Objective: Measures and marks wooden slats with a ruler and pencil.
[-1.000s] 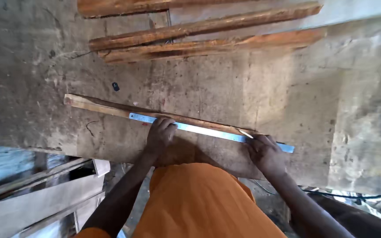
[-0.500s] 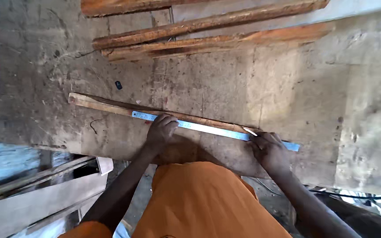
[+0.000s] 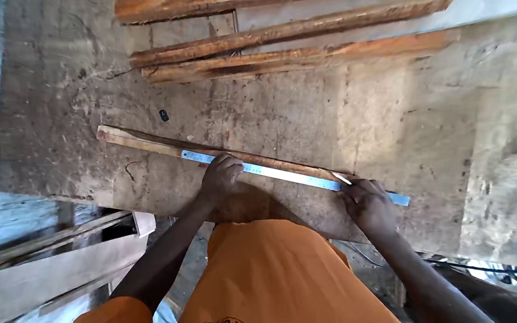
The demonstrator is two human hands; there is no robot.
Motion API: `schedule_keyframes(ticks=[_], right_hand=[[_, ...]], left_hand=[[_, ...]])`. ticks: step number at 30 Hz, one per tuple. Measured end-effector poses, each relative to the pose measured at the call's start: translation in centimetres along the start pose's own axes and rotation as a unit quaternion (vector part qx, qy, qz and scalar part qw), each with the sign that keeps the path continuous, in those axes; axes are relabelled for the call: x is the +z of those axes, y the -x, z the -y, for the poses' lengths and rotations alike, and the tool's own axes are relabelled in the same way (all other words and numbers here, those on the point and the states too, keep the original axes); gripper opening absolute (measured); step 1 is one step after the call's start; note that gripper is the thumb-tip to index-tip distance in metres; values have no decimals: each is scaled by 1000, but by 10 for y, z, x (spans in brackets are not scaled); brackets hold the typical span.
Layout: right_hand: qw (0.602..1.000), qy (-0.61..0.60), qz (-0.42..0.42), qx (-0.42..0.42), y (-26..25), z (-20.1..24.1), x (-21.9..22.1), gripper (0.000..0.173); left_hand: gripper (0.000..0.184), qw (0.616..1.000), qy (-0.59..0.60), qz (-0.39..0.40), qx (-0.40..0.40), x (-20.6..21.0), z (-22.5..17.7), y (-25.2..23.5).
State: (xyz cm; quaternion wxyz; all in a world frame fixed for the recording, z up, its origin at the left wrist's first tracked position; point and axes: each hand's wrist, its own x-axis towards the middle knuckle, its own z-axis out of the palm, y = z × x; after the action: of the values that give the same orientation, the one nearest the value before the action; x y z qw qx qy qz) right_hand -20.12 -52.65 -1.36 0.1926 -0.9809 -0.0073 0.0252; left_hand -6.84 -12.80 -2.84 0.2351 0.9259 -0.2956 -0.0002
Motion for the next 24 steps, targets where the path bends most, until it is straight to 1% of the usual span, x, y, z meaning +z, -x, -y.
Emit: schedule_keyframes(ticks=[4, 11, 14, 18, 20, 24], right_hand=[[1000, 3, 1, 2, 0, 0, 0, 14], [1000, 6, -1, -5, 6, 0, 2, 18], [1000, 18, 2, -21, 7, -2, 1, 23], [1000, 26, 2, -5, 2, 0, 3, 20], [1000, 19, -4, -12, 4, -2, 6, 22], [999, 22, -15, -35, 8, -7, 9, 33]], left_hand=[[17, 1000, -4, 28, -10, -6, -5, -3], [21, 999, -19, 50, 3, -8, -8, -1], [20, 999, -13, 33, 17, -7, -9, 1], [19, 999, -42, 18, 26, -2, -11, -4], [20, 998, -44, 28, 16, -3, -14, -4], [21, 997, -67, 33, -26, -4, -31, -1]])
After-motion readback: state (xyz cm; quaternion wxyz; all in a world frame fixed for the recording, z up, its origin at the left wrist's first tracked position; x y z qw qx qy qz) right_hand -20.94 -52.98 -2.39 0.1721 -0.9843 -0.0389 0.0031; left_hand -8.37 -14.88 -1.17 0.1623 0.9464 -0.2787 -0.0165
